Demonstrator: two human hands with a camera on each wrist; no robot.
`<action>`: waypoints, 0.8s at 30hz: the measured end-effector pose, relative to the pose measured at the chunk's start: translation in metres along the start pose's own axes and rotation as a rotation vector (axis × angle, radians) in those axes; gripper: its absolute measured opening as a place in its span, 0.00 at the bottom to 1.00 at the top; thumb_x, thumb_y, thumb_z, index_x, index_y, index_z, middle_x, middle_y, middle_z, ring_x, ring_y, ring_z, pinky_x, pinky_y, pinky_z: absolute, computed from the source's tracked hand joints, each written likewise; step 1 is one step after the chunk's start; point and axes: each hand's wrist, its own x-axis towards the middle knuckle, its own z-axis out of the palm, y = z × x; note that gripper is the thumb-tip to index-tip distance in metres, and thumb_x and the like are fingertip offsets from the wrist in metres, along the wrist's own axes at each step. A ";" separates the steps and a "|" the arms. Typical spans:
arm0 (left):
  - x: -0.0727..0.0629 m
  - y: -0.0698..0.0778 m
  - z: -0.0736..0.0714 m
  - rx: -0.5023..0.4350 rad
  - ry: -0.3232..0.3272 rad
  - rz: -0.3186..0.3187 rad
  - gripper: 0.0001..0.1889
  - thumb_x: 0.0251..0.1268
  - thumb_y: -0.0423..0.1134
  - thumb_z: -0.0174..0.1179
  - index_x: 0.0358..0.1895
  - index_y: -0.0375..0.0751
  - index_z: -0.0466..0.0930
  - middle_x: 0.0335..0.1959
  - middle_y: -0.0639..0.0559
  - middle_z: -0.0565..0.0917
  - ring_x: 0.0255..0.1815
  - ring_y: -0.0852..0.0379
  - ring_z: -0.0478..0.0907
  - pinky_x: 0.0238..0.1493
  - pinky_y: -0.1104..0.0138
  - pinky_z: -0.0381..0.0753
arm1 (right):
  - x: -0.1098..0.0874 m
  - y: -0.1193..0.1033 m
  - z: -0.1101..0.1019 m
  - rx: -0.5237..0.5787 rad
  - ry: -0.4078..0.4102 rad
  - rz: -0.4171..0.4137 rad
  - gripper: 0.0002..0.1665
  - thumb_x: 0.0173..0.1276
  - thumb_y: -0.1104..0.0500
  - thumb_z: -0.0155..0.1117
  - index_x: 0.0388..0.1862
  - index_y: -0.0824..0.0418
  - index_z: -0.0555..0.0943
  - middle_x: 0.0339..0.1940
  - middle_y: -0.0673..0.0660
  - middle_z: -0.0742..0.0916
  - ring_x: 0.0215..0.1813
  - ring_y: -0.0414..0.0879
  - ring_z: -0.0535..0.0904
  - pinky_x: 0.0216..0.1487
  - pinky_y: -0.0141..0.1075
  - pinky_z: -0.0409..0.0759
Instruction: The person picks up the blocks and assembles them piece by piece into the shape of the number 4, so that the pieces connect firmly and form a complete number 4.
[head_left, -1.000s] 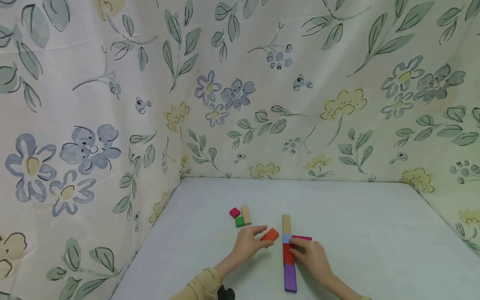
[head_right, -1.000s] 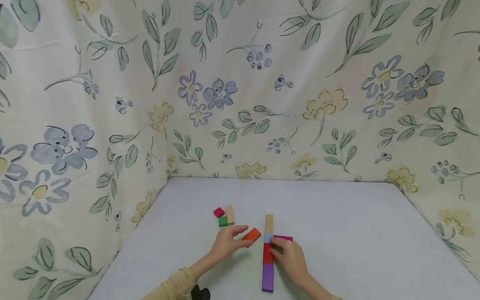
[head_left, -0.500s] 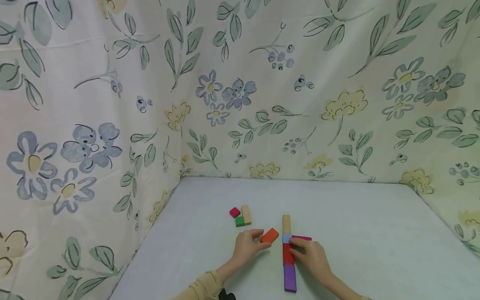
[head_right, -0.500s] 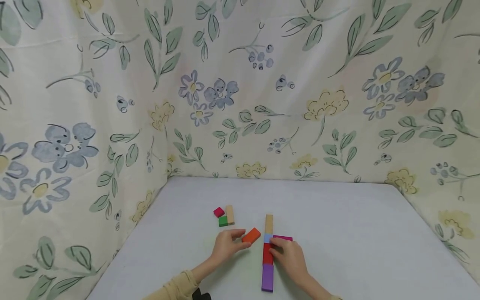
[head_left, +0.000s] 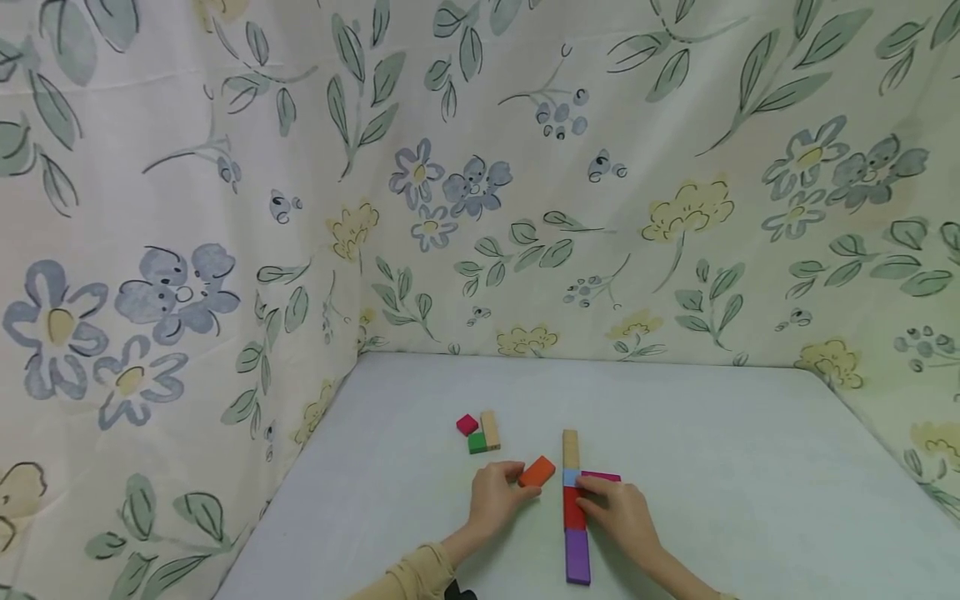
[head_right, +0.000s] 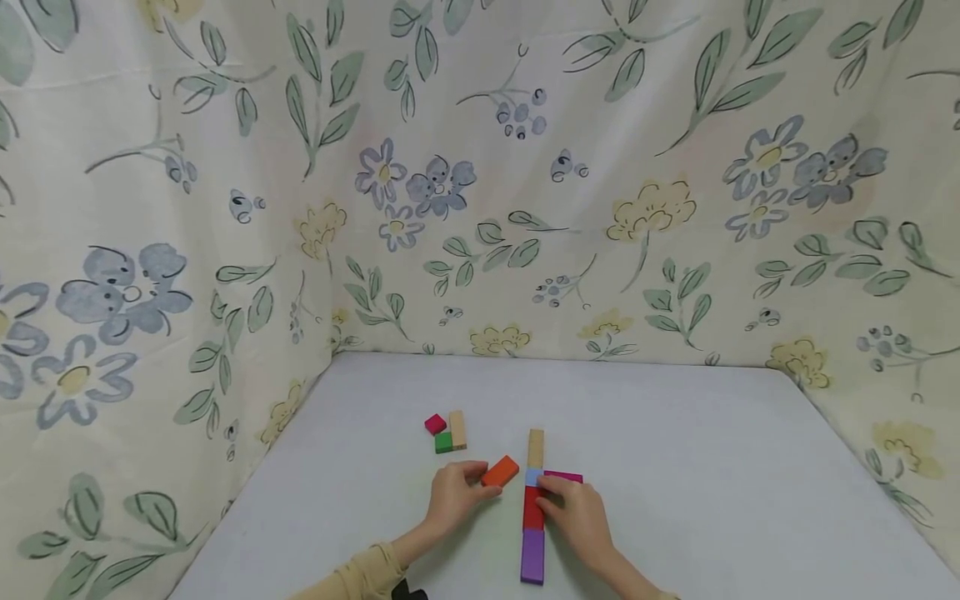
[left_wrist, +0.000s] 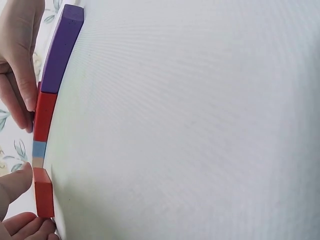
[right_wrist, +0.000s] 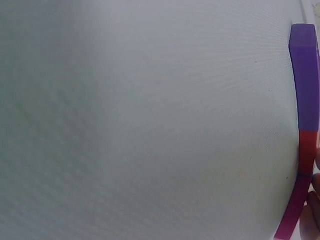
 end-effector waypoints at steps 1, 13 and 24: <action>0.000 0.001 0.000 0.000 0.007 -0.004 0.23 0.41 0.40 0.76 0.43 0.33 0.85 0.36 0.46 0.89 0.39 0.54 0.85 0.39 0.66 0.81 | 0.000 0.000 0.000 0.001 -0.001 -0.002 0.16 0.50 0.65 0.74 0.42 0.61 0.87 0.40 0.52 0.90 0.47 0.48 0.85 0.49 0.41 0.82; -0.001 0.002 0.006 0.000 0.037 -0.027 0.21 0.39 0.35 0.76 0.42 0.36 0.86 0.35 0.50 0.89 0.37 0.56 0.83 0.39 0.68 0.78 | -0.001 -0.002 0.000 0.005 -0.014 0.014 0.16 0.51 0.64 0.74 0.42 0.60 0.87 0.40 0.52 0.90 0.47 0.48 0.85 0.48 0.41 0.82; 0.000 0.001 0.002 -0.032 0.027 -0.083 0.19 0.39 0.34 0.76 0.40 0.38 0.87 0.34 0.52 0.89 0.36 0.59 0.82 0.40 0.65 0.79 | -0.002 -0.002 -0.001 0.006 -0.010 0.006 0.16 0.51 0.65 0.74 0.41 0.61 0.87 0.40 0.52 0.90 0.47 0.48 0.85 0.48 0.41 0.82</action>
